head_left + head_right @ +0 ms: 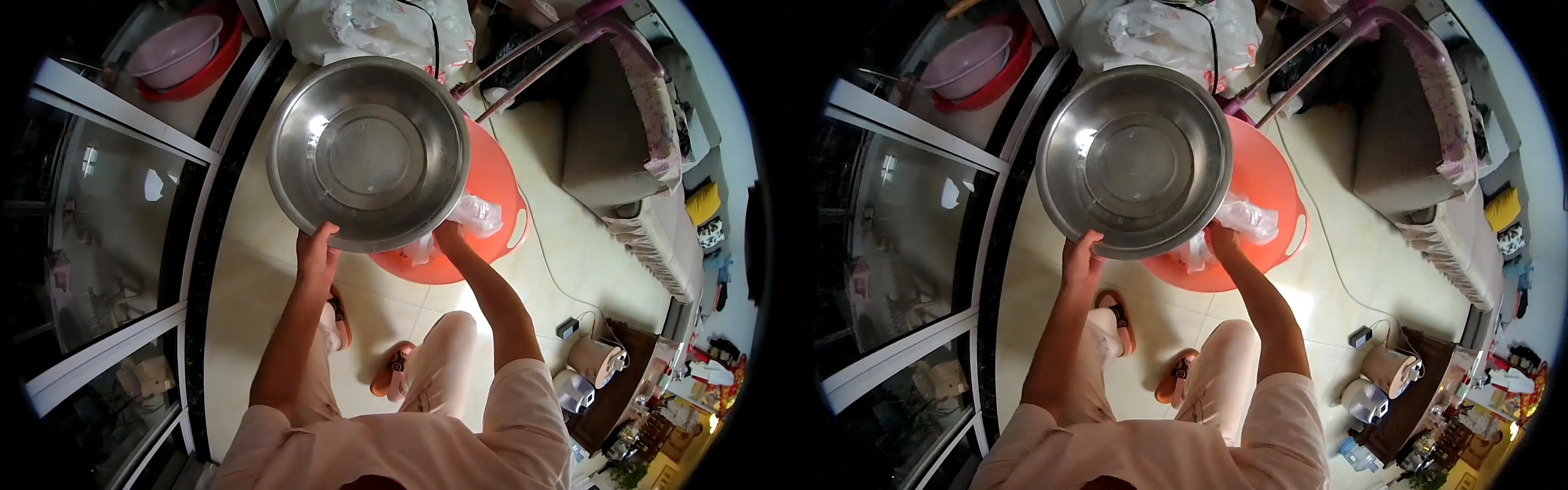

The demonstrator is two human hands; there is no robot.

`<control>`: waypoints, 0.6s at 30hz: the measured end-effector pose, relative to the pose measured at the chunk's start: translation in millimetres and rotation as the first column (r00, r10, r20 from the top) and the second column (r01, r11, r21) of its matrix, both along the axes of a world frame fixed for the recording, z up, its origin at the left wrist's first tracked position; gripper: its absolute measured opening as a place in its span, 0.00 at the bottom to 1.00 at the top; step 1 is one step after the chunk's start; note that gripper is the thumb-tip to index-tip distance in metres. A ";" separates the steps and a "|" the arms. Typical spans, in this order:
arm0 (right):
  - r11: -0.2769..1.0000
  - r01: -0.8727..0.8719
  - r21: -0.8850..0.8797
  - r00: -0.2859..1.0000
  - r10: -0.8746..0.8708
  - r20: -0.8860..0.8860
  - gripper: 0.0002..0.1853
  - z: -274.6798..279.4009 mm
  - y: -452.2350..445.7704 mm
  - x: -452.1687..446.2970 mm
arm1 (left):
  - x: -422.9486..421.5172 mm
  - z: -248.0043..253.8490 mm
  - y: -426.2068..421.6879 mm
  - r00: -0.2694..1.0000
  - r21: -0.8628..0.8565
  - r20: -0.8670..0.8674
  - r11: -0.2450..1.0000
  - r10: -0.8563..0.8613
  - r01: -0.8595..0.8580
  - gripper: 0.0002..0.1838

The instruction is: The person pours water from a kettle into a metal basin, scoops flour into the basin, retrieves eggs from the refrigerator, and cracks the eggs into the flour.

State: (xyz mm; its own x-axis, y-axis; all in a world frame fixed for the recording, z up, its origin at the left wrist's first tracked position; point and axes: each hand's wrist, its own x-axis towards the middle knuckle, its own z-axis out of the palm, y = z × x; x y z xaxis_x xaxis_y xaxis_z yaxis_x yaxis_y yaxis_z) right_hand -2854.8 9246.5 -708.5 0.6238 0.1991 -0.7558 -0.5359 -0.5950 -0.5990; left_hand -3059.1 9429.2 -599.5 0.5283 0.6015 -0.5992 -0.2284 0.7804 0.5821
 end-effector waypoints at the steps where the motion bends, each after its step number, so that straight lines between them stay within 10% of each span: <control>1: 1.000 -0.015 -0.008 1.000 0.015 -0.004 0.09 6.7 1.1 -1.8 | -1.0 -5.6 1.0 0.999 0.001 -0.032 1.000 -0.027 0.027 0.20; 8: 0.897 -0.331 0.292 0.938 0.278 0.208 0.12 40.1 -20.4 -14.9 | -6.8 -30.2 14.4 0.996 -0.017 -0.040 0.997 -0.080 0.079 0.18; 10: 0.736 -0.674 -0.061 0.464 0.487 0.740 0.14 69.5 -38.0 -22.1 | -9.7 -32.1 20.7 0.997 -0.032 -0.011 0.997 -0.072 0.072 0.18; 12: 0.528 -0.707 -0.469 0.012 0.673 0.739 0.19 95.8 -55.8 -25.9 | -13.9 -31.6 26.6 0.997 -0.031 0.008 0.997 -0.076 0.076 0.18; 14: 0.236 -0.639 -0.732 -0.157 0.892 0.425 0.26 109.4 -73.6 -24.4 | -17.5 -23.8 25.9 0.998 0.037 0.056 0.999 -0.025 0.023 0.14; 18: 0.219 -0.779 -0.587 -0.155 0.841 0.519 0.25 101.6 -72.2 -15.5 | -32.2 -13.4 27.9 0.999 0.132 0.049 0.991 -0.011 0.004 0.18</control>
